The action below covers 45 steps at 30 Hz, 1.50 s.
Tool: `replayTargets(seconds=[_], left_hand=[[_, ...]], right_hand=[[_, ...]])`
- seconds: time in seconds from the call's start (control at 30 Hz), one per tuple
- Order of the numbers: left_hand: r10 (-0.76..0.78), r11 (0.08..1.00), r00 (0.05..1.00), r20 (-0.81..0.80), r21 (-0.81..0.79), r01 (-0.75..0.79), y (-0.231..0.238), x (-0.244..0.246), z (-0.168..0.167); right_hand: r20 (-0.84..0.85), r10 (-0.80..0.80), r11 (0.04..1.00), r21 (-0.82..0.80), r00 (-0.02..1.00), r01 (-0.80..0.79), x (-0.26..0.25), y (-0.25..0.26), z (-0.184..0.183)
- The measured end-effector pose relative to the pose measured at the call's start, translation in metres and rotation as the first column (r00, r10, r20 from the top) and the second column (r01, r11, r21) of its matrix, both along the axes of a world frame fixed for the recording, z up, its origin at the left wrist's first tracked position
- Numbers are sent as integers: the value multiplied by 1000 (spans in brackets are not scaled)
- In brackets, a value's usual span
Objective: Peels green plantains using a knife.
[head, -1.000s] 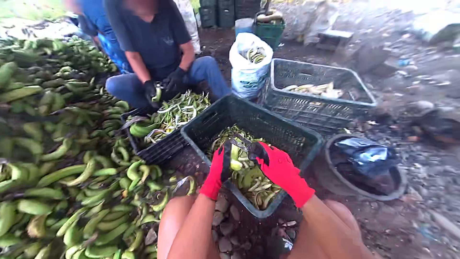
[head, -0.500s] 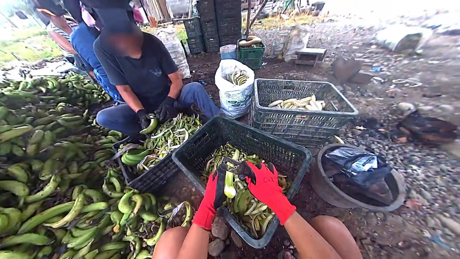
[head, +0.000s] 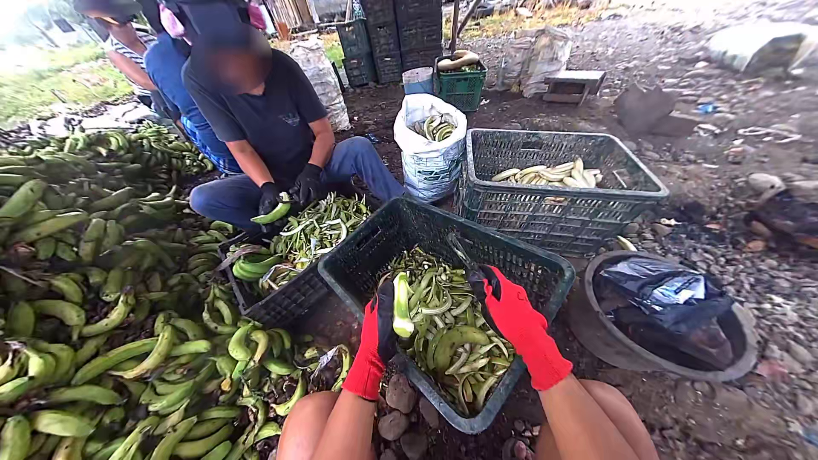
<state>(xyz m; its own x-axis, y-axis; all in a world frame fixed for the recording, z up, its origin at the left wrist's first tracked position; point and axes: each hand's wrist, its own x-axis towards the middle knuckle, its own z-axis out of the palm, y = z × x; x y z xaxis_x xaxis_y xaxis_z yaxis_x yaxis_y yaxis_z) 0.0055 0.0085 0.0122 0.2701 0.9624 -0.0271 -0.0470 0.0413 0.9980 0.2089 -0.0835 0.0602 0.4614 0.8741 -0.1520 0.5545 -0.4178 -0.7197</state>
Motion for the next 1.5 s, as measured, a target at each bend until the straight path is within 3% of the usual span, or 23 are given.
replayTargets(seconds=[0.13,0.2,0.3,0.53,0.77,0.9,0.97,1.07,1.13,1.2,1.33,1.5], left_hand=[[-18,1000,1000,10,17,18,5,2,-3],[-59,997,998,23,46,58,4,1,-4],[-82,996,996,25,48,81,0,2,-2],[-88,993,996,-11,76,88,-8,4,-2],[-122,991,992,45,62,119,-5,2,-3],[-135,990,991,20,38,134,-4,0,-2],[-174,983,984,50,-50,176,-5,-3,2],[-151,974,970,190,-139,179,-15,-6,17],[-34,997,997,73,-67,39,-9,-10,16],[48,999,999,-3,-5,-48,-2,-13,11],[123,990,991,59,69,-127,1,-8,12],[155,981,986,62,110,-161,8,-7,6]], right_hand=[[-55,246,956,177,968,-233,-14,-2,-14],[-98,360,926,157,928,-342,-17,1,-28],[-32,429,898,128,903,-422,-22,2,-42],[172,447,894,-114,878,-434,-29,8,-32],[222,433,900,-51,874,-433,-24,8,-33],[197,434,901,-109,879,-420,-24,13,-35],[143,343,936,-135,929,-325,-20,15,-40],[20,82,977,-198,996,-77,6,17,-40],[-54,10,992,-124,999,-17,6,12,-27],[-110,36,998,-41,993,-41,-7,4,-17],[-178,239,969,-18,955,-246,-26,2,-20],[-163,362,932,32,918,-362,-38,-2,-36]])
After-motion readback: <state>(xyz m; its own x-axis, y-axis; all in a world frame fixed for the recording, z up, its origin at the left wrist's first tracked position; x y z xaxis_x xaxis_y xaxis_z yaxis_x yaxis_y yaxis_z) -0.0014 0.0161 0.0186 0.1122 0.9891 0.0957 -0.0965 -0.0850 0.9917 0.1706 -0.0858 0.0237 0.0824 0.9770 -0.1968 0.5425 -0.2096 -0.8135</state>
